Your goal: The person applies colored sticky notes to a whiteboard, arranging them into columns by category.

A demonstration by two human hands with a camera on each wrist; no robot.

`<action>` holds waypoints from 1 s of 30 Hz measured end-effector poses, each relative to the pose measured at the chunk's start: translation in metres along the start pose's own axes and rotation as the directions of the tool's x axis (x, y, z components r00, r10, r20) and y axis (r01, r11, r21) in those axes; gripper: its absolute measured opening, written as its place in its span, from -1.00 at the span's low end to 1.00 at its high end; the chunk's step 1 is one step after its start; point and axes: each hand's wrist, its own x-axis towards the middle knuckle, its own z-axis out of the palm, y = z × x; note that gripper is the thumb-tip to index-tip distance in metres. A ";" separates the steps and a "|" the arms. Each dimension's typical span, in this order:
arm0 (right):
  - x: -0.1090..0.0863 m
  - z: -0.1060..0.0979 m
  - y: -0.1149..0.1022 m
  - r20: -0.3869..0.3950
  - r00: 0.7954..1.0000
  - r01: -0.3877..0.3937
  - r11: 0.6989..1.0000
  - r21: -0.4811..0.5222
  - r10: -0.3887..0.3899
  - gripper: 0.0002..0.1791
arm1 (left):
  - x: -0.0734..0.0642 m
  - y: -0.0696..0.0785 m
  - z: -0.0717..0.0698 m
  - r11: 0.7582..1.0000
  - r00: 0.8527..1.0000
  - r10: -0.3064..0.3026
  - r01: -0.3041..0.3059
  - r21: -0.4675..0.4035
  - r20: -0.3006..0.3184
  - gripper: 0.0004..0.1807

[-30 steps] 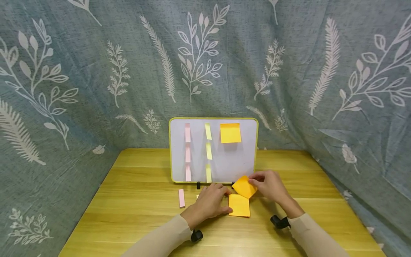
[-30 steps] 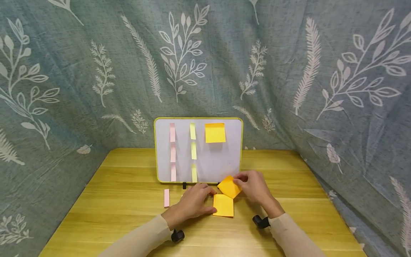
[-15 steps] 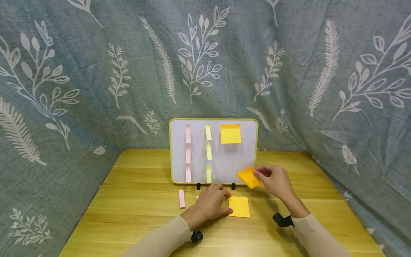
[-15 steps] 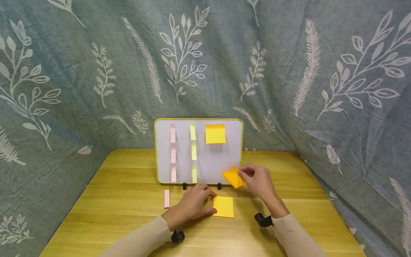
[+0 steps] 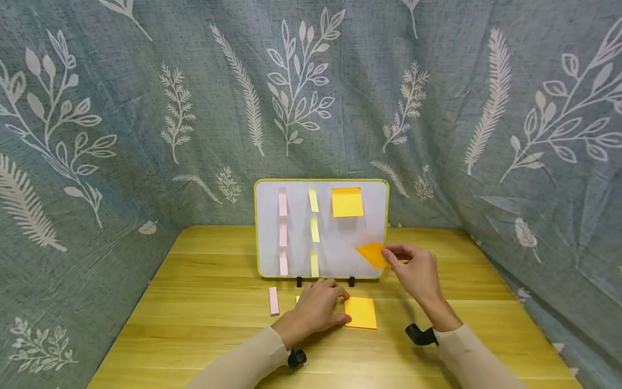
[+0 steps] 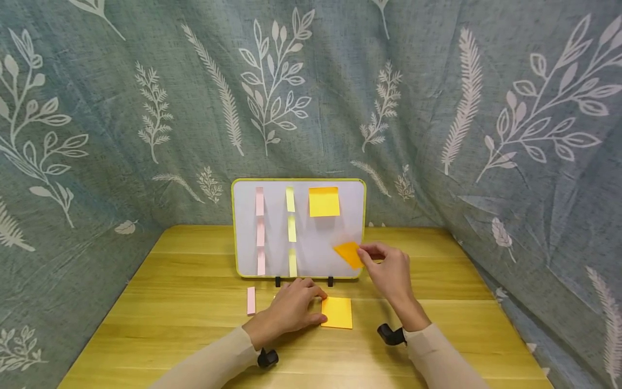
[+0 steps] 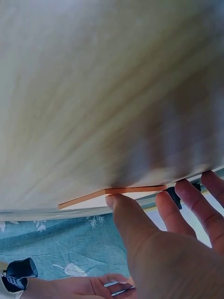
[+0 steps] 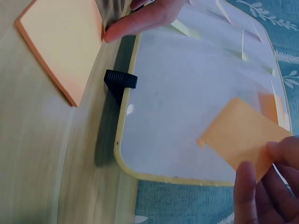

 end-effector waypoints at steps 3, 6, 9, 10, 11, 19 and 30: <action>0.000 0.003 -0.003 -0.039 0.999 0.017 0.999 0.050 -0.015 -0.86 | 0.000 0.001 0.000 1.000 1.000 0.005 -0.005 0.000 -0.007 -0.49; 0.000 0.005 -0.007 -0.067 0.997 0.033 0.995 0.090 -0.027 -0.88 | 0.000 0.000 -0.001 1.000 1.000 0.013 -0.014 -0.007 -0.016 -0.51; 0.000 0.008 -0.010 -0.086 0.996 0.047 0.991 0.124 -0.037 -0.88 | 0.000 0.000 -0.002 1.000 0.999 0.023 -0.024 -0.013 -0.027 -0.53; 0.000 0.009 -0.011 -0.091 0.995 0.052 0.989 0.138 -0.039 -0.88 | 0.000 0.000 -0.003 0.999 0.999 0.027 -0.028 -0.016 -0.035 -0.53; 0.000 0.010 -0.012 -0.095 0.995 0.057 0.987 0.151 -0.042 -0.88 | 0.000 0.000 -0.004 0.999 0.999 0.029 -0.030 -0.016 -0.041 -0.54; 0.001 0.016 -0.020 -0.123 0.991 0.079 0.965 0.251 -0.049 -0.88 | 0.002 -0.001 -0.017 0.998 0.996 0.034 -0.038 -0.051 -0.088 -0.57; 0.002 0.029 -0.026 -0.194 0.977 0.136 0.960 0.244 -0.089 -0.86 | 0.001 -0.004 -0.047 0.989 0.966 0.071 -0.100 -0.109 -0.247 -0.66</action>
